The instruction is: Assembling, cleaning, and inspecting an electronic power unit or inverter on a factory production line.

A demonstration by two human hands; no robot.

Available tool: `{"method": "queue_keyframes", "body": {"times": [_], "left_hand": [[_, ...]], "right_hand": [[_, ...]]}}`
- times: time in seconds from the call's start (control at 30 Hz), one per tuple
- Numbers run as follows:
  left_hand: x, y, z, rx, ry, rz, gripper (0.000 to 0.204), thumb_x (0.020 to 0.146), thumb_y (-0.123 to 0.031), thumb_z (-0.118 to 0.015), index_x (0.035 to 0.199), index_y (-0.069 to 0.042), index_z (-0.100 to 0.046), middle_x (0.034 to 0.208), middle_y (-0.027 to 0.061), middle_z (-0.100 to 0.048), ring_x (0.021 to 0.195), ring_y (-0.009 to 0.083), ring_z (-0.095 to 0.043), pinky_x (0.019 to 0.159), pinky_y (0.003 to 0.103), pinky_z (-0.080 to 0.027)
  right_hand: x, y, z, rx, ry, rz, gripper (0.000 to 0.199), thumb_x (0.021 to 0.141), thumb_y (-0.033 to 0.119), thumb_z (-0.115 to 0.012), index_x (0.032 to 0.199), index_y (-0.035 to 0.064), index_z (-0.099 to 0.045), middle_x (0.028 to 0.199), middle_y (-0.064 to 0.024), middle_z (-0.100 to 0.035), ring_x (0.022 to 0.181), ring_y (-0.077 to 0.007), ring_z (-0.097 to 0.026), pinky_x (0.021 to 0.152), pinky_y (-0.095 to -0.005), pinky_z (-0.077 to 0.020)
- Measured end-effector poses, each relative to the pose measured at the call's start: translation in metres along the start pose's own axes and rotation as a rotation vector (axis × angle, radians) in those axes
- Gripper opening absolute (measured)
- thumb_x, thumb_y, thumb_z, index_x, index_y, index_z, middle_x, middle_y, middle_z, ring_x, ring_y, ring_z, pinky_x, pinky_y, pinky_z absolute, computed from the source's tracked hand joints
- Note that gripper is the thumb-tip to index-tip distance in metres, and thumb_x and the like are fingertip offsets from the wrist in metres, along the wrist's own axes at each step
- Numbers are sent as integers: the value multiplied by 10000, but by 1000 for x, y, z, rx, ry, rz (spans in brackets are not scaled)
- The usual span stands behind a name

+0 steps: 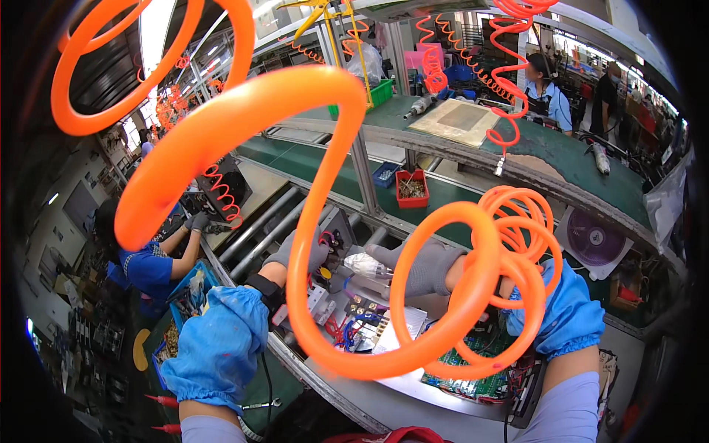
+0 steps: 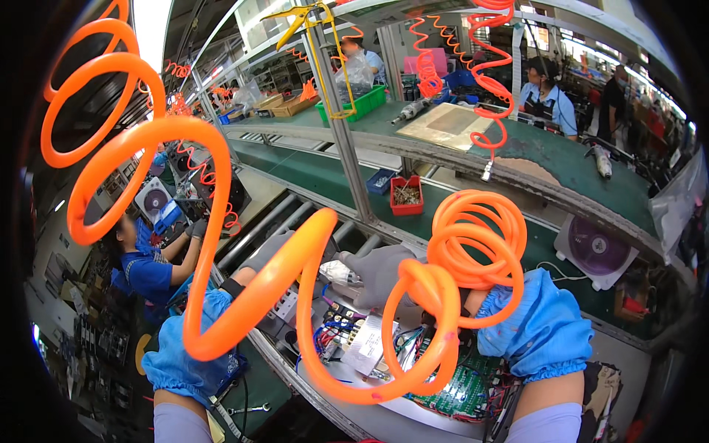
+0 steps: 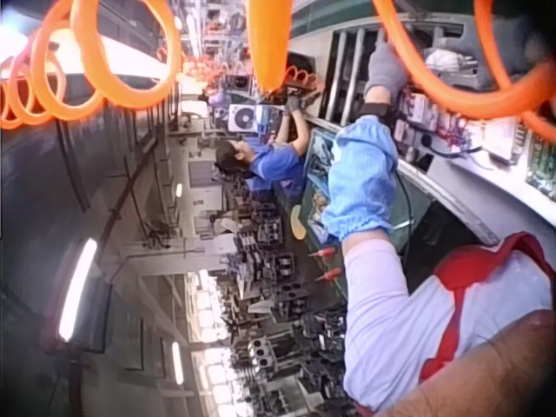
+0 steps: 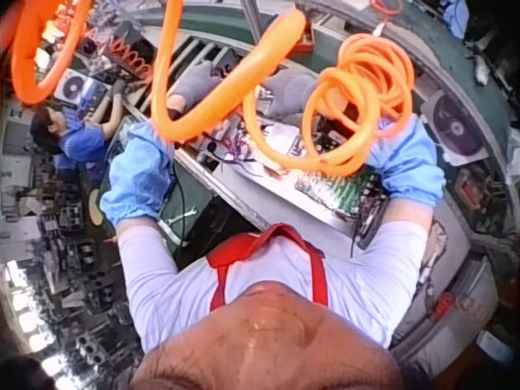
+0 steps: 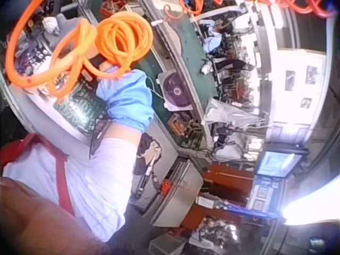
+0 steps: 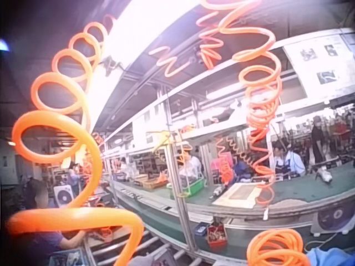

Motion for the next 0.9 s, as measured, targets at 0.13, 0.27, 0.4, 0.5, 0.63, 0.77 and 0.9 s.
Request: {"method": "queue_keyframes", "body": {"times": [0.13,0.27,0.4,0.5,0.63,0.77,0.9], "left_hand": [[-27,-21,4,-231,-194,-35,422,949,-171,-504,1325,4,-425,1345,203,-449,1262,279,-444,1058,364,-365],[31,7,1,92,-326,-72,282,797,-224,-570,960,6,-573,915,285,-618,921,443,-609,806,455,-495],[39,48,-16,-93,-420,-296,329,804,-249,-601,1035,-16,-580,891,268,-635,892,442,-621,776,468,-503],[34,45,-13,-162,-378,-370,525,820,-323,-664,1239,-53,-497,1015,263,-638,889,453,-626,754,494,-499],[-7,37,-8,39,-200,-75,573,855,-445,-620,1190,-3,-475,964,270,-633,892,436,-630,773,475,-485],[-37,30,-5,-43,-204,-83,540,879,-484,-591,1092,3,-494,928,240,-644,891,406,-637,771,463,-484],[-38,35,-6,-30,-188,-47,551,880,-508,-576,1075,1,-496,915,244,-646,884,408,-638,767,471,-489]], "right_hand": [[1,0,-1,19,-3,-3,576,760,287,-685,1252,50,-501,898,-101,-651,725,-193,-618,595,-314,-497],[-1,0,-1,34,-8,2,557,760,270,-686,1238,46,-509,889,-92,-648,710,-179,-614,581,-304,-495],[-2,3,2,76,-17,2,537,760,254,-687,1224,42,-517,881,-83,-645,694,-166,-609,566,-294,-492],[0,5,10,172,-50,15,522,761,241,-688,1213,38,-523,875,-76,-644,682,-155,-606,556,-286,-490],[21,1,38,531,-108,11,503,761,225,-689,1199,34,-531,867,-66,-641,666,-142,-601,541,-276,-487],[53,-19,86,809,-217,-54,484,761,208,-690,1185,30,-539,858,-57,-638,650,-128,-597,527,-266,-484],[49,-65,133,445,-245,-194,536,750,203,-692,1234,39,-530,834,-52,-640,667,-174,-619,541,-301,-491]]}}
Point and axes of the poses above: each hand's wrist, its own x-axis towards the middle knuckle, its own z-axis out of the back of the hand, y = z × x, the point moved 4 cm from there along x, towards the middle knuckle
